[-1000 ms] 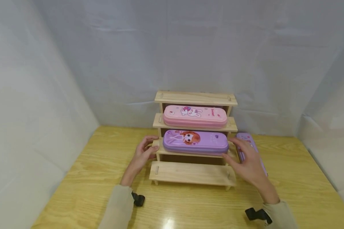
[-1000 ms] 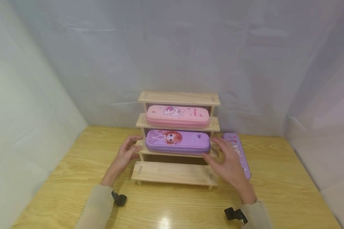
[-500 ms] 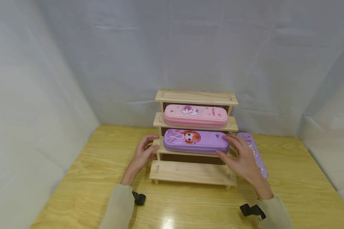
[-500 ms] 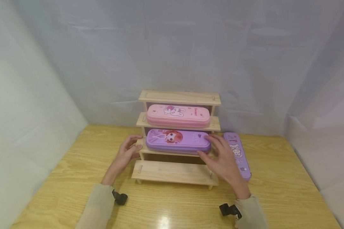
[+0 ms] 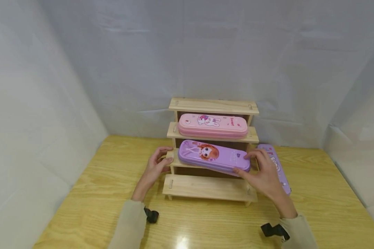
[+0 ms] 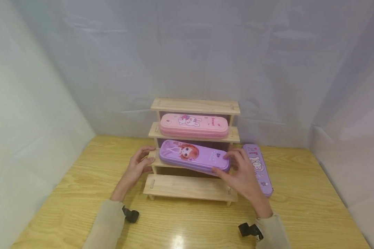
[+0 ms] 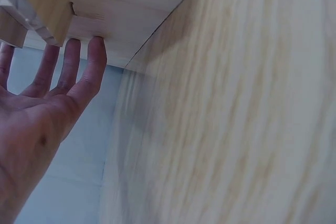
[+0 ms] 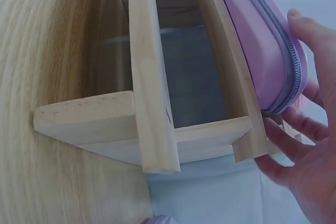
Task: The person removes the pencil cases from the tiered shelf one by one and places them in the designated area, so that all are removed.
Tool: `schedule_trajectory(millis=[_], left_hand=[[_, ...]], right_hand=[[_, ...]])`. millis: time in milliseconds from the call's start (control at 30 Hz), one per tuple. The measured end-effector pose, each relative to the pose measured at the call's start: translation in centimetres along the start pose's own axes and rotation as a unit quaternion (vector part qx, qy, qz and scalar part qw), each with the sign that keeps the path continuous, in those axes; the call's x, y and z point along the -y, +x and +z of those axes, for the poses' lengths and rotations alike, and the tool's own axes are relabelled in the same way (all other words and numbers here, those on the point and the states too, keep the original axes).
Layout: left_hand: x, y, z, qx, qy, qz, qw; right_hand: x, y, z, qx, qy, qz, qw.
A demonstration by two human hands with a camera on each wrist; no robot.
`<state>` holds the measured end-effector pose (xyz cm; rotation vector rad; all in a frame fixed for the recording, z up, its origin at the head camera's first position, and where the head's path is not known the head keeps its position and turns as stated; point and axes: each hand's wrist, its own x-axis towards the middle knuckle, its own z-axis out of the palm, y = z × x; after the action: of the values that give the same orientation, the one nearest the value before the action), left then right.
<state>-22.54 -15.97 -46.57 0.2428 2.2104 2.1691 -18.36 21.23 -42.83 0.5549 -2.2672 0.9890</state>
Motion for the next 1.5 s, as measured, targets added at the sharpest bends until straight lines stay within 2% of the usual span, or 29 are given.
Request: schedule_trajectory(millis=[133, 300, 367, 467, 700, 900, 1100, 1500], left_hand=[[0.1, 0.0, 0.0, 0.001, -0.002, -0.001, 1.0000], [0.1, 0.0, -0.1, 0.004, -0.004, 0.000, 1.0000], [0.1, 0.1, -0.1, 0.004, -0.003, 0.000, 1.0000], [0.1, 0.2, -0.1, 0.004, -0.001, -0.002, 1.0000], [0.1, 0.3, -0.2, 0.002, 0.006, -0.004, 1.0000], [0.0, 0.2, -0.1, 0.004, 0.011, 0.000, 0.9999], [-0.1, 0.2, -0.1, 0.003, 0.016, -0.001, 0.9999], [0.1, 0.0, -0.1, 0.006, 0.011, 0.001, 0.9999]], right_hand=[[0.4, -0.1, 0.1, 0.013, 0.010, 0.017, 0.9997], [0.9, 0.0, 0.0, 0.063, 0.047, 0.069, 0.9945], [1.0, 0.0, -0.1, 0.080, 0.045, 0.086, 0.9921], [1.1, 0.1, -0.2, 0.090, 0.039, 0.091, 0.9910], [1.2, 0.2, -0.6, 0.092, 0.036, 0.062, 0.9932], [1.3, 0.1, -1.3, 0.099, -0.018, 0.044, 0.9940], [1.2, -0.3, -1.6, 0.106, -0.067, 0.010, 0.9921], [0.1, -2.1, -2.1, 0.082, -0.039, -0.041, 0.9950]])
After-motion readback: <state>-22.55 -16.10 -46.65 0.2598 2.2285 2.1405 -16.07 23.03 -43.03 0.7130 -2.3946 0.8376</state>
